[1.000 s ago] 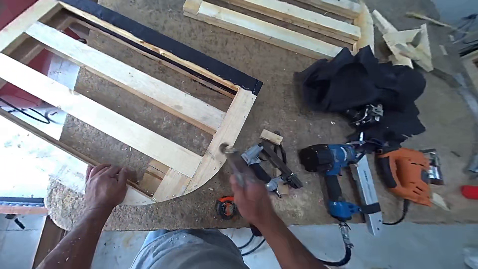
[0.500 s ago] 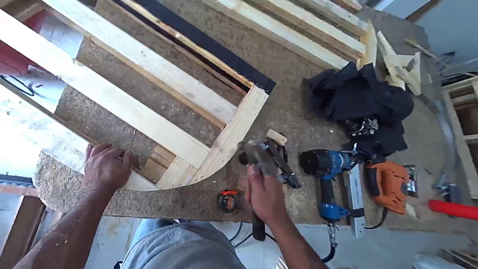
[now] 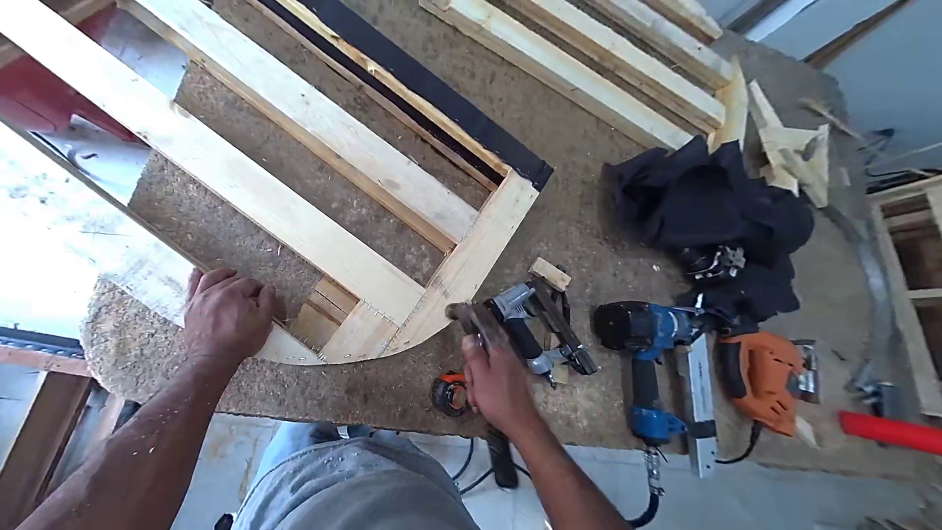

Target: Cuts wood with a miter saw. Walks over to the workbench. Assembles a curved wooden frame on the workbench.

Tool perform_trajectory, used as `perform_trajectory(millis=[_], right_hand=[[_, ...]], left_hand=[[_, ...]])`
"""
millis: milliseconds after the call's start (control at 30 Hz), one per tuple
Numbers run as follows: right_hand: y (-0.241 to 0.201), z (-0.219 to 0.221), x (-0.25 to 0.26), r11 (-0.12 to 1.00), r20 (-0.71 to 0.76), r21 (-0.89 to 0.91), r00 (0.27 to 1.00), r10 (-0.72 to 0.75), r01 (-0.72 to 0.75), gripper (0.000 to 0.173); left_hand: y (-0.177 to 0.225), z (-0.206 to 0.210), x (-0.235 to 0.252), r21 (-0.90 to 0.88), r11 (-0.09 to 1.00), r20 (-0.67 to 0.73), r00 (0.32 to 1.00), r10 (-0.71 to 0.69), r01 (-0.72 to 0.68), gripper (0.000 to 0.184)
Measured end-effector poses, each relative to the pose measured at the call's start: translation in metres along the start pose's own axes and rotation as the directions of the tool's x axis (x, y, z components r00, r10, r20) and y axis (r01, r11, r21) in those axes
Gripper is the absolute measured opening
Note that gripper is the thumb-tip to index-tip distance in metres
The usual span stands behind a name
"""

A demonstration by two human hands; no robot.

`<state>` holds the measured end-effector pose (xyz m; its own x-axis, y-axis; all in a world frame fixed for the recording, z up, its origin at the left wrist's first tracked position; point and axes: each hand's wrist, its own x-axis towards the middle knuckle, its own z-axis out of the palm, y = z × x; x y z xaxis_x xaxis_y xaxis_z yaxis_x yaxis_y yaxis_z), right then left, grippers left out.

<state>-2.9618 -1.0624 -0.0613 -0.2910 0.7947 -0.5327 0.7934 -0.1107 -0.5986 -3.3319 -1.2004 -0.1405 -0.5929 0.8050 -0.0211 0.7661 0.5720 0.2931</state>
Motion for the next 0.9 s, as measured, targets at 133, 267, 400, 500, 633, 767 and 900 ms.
perform_trajectory(millis=[133,267,400,500,633,767,900], right_hand=[[-0.029,-0.013,-0.031,0.947,-0.274,0.076,0.92,-0.281,0.312,0.053],[-0.001,0.017,-0.014,0.992,-0.086,0.072,0.991,-0.1,0.106,0.05],[-0.033,0.004,-0.048,0.948,-0.156,0.16,0.955,-0.252,0.276,0.049],[-0.024,0.034,-0.058,0.9,-0.125,0.26,0.936,-0.329,0.351,0.053],[-0.03,0.039,-0.036,0.998,0.112,-0.036,0.992,-0.05,0.054,0.046],[-0.064,0.023,-0.085,0.873,-0.224,0.236,0.899,-0.378,0.426,0.052],[-0.021,0.069,-0.055,0.985,-0.024,0.06,0.987,-0.161,0.162,0.049]], left_hand=[[0.0,0.0,-0.001,0.007,1.0,0.008,1.0,-0.002,0.002,0.052],[0.002,-0.004,-0.001,-0.022,1.0,-0.017,1.0,-0.004,0.003,0.051],[0.001,-0.005,-0.002,-0.026,1.0,-0.005,1.0,-0.004,0.004,0.048],[0.002,-0.007,-0.001,-0.015,1.0,0.011,1.0,-0.005,0.006,0.05],[0.002,-0.008,0.0,0.006,1.0,0.029,1.0,0.008,-0.008,0.05],[0.002,-0.008,-0.002,0.006,1.0,0.059,0.998,0.002,-0.002,0.048],[0.0,-0.007,-0.002,0.019,1.0,0.067,0.998,0.01,-0.011,0.048]])
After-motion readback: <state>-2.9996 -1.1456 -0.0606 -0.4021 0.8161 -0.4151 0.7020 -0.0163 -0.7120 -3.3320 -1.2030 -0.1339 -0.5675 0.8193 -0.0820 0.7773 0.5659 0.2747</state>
